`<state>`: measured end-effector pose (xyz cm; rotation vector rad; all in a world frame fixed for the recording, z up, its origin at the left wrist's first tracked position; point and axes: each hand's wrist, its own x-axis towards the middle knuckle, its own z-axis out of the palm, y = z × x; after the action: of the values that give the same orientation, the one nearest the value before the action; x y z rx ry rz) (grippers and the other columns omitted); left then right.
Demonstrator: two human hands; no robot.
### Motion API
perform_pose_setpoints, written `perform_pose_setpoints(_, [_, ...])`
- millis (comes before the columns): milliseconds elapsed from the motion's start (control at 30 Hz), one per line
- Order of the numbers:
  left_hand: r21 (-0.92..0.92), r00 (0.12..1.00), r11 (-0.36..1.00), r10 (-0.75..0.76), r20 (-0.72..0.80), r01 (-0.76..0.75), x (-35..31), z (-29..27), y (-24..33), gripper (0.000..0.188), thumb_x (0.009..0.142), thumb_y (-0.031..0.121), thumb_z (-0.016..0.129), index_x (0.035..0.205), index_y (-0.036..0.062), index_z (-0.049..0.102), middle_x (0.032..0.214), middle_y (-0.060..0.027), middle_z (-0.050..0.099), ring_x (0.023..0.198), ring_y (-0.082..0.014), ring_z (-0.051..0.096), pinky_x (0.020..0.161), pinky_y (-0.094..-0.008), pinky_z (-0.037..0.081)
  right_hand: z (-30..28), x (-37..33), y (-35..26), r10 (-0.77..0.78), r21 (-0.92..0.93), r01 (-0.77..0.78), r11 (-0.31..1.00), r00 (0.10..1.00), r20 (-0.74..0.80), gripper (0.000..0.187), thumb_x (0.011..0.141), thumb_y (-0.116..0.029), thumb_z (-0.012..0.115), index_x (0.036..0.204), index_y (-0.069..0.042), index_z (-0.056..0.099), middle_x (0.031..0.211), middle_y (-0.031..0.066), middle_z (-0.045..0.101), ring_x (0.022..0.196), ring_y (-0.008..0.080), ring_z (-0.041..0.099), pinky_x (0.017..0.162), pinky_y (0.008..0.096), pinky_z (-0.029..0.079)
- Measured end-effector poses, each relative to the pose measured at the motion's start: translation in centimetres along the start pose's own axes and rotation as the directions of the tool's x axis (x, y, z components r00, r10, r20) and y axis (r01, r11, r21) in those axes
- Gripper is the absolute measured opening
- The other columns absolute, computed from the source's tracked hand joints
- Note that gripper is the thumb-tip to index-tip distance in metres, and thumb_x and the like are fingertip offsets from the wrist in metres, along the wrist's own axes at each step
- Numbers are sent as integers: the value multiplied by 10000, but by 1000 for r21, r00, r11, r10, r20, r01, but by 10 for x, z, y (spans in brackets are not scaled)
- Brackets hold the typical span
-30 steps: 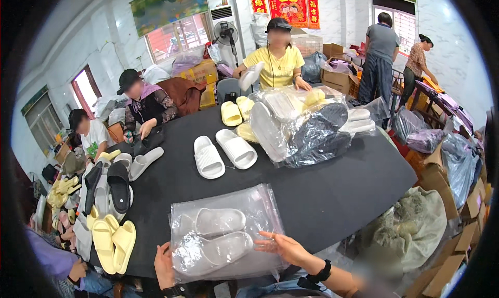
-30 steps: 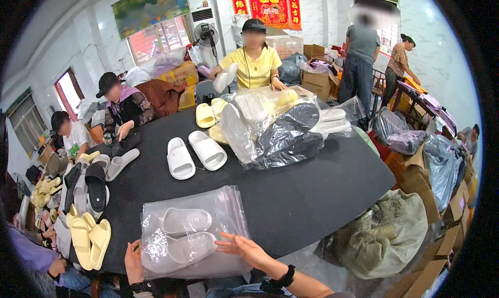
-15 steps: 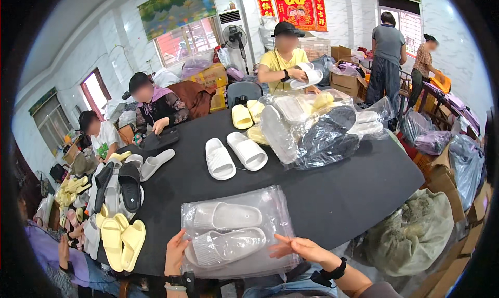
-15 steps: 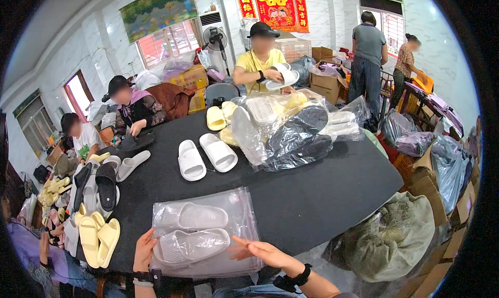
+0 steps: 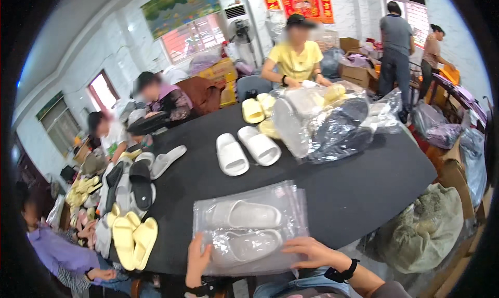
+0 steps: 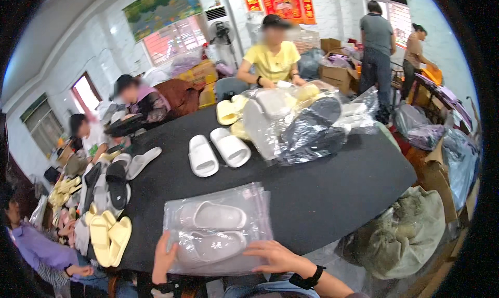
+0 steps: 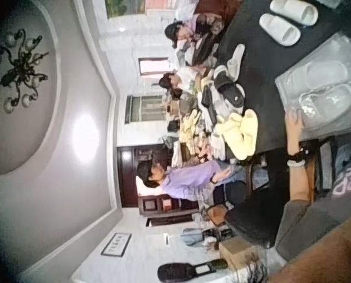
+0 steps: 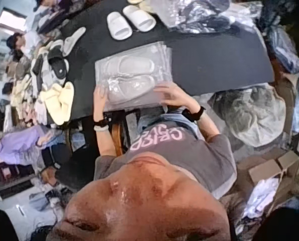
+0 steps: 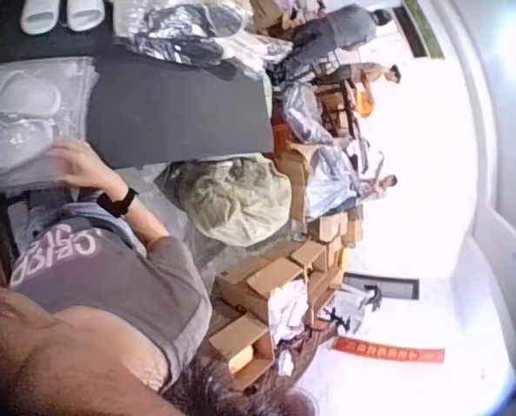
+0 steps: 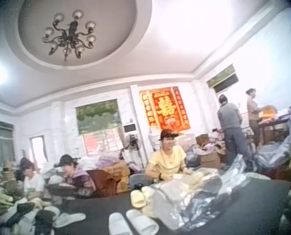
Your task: The person places pairs of yellow, white, and black slippers into clear plastic bags on a table. They open the bags, insert the slippers, and set the packaged pairs aside. Other people at the table perform similar packaging tasks.
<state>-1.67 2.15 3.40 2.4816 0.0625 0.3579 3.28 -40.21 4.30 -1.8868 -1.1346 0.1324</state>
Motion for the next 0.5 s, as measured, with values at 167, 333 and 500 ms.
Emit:
perform_pose_setpoints(167, [-18, 998, 998, -55, 19, 55, -8, 28, 4, 487, 1033, 216, 470, 1445, -38, 420, 1485, -249, 436, 1384, -389, 405, 1159, -434, 299, 15, 3, 0, -37, -255, 28, 967, 999, -31, 380, 800, -172, 719, 1178, -153, 688, 1286, 65, 638, 1199, 275, 586, 975, 418, 464])
perform_pose_setpoints(333, [-35, 998, 997, -67, 12, 68, -7, 37, 1, 503, 1050, 250, 413, 1462, -37, 393, 1484, -249, 433, 1373, -396, 404, 1161, -445, 293, 9, -6, 8, -14, -270, -29, 962, 988, -157, 333, 762, -93, 663, 1088, -139, 710, 1110, 56, 702, 1054, 254, 654, 906, 379, 504])
perform_pose_setpoints(500, [-18, 992, 992, -123, -4, 123, -6, 30, 7, 500, 1054, 266, 396, 1457, -29, 411, 1486, -241, 435, 1384, -389, 396, 1166, -446, 288, -6, -10, 1, -163, -329, 111, 938, 977, -134, 245, 745, -26, 646, 978, -71, 705, 1053, 91, 697, 1016, 284, 659, 900, 408, 517])
